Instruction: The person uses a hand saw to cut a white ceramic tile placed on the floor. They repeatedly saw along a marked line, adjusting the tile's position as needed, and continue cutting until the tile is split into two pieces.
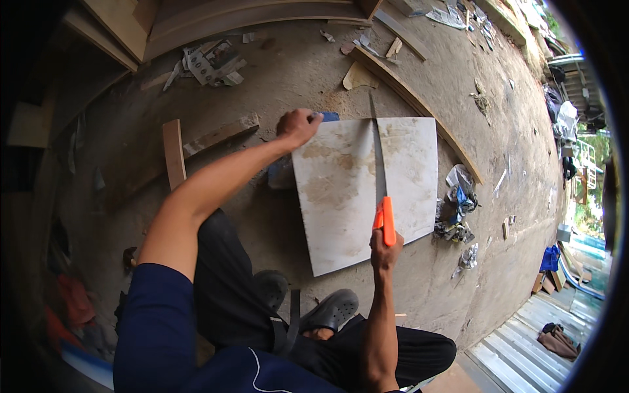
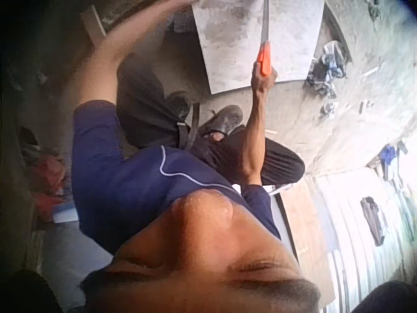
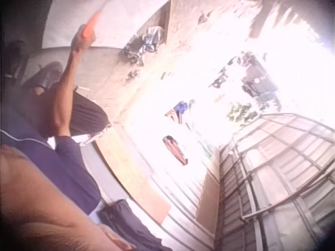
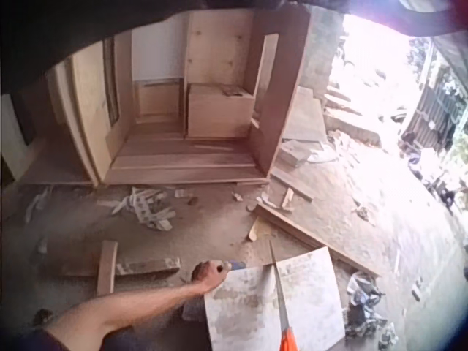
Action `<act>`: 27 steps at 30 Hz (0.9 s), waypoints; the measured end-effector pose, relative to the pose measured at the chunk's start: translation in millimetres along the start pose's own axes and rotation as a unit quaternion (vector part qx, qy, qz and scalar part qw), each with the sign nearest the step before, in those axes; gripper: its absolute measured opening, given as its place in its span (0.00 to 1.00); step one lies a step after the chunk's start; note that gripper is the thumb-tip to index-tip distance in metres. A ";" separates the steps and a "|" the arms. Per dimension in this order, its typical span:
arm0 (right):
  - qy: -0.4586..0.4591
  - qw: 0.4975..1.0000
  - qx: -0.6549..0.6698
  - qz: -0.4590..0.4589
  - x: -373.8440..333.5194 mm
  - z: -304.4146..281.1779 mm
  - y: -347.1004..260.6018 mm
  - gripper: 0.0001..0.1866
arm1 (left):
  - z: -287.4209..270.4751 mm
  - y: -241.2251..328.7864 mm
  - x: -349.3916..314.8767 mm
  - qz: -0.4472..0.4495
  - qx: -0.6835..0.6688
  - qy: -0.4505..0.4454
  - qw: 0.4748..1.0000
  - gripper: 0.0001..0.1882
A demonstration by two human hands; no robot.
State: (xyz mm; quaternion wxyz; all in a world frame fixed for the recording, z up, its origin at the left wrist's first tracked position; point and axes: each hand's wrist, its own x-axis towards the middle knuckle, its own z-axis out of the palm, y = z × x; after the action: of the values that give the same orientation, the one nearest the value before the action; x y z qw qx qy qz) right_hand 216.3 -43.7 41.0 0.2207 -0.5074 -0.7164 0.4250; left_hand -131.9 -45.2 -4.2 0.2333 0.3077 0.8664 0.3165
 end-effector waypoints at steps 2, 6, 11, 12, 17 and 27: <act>-0.011 0.998 0.037 0.042 7.8 -2.3 -6.6 0.12 | 19.1 -5.5 5.8 0.059 0.036 0.028 0.997 0.24; -0.044 0.996 0.055 0.058 29.9 -8.8 2.5 0.12 | 25.7 -21.2 24.0 0.070 -0.057 0.139 0.986 0.22; -0.066 0.991 0.061 0.103 37.4 -10.3 0.3 0.14 | 20.0 -58.3 -64.7 0.028 0.075 0.000 0.997 0.41; -0.064 0.994 0.031 0.079 38.5 -9.5 8.1 0.14 | 22.0 -61.7 -83.7 0.056 0.120 -0.003 0.991 0.47; -0.068 0.991 0.067 0.090 37.2 1.1 6.7 0.14 | 30.0 -59.8 -118.2 0.075 0.201 -0.096 0.972 0.69; -0.072 0.993 0.026 0.089 29.8 8.6 -6.5 0.15 | 17.7 -107.0 -90.6 0.197 0.254 -0.192 0.927 0.58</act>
State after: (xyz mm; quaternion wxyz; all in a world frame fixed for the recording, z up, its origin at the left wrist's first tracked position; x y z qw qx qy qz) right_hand 194.7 -20.6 38.3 0.1427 -0.5312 -0.6713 0.4968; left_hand -99.0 -165.0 -71.4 0.2423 0.5765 0.7780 0.0601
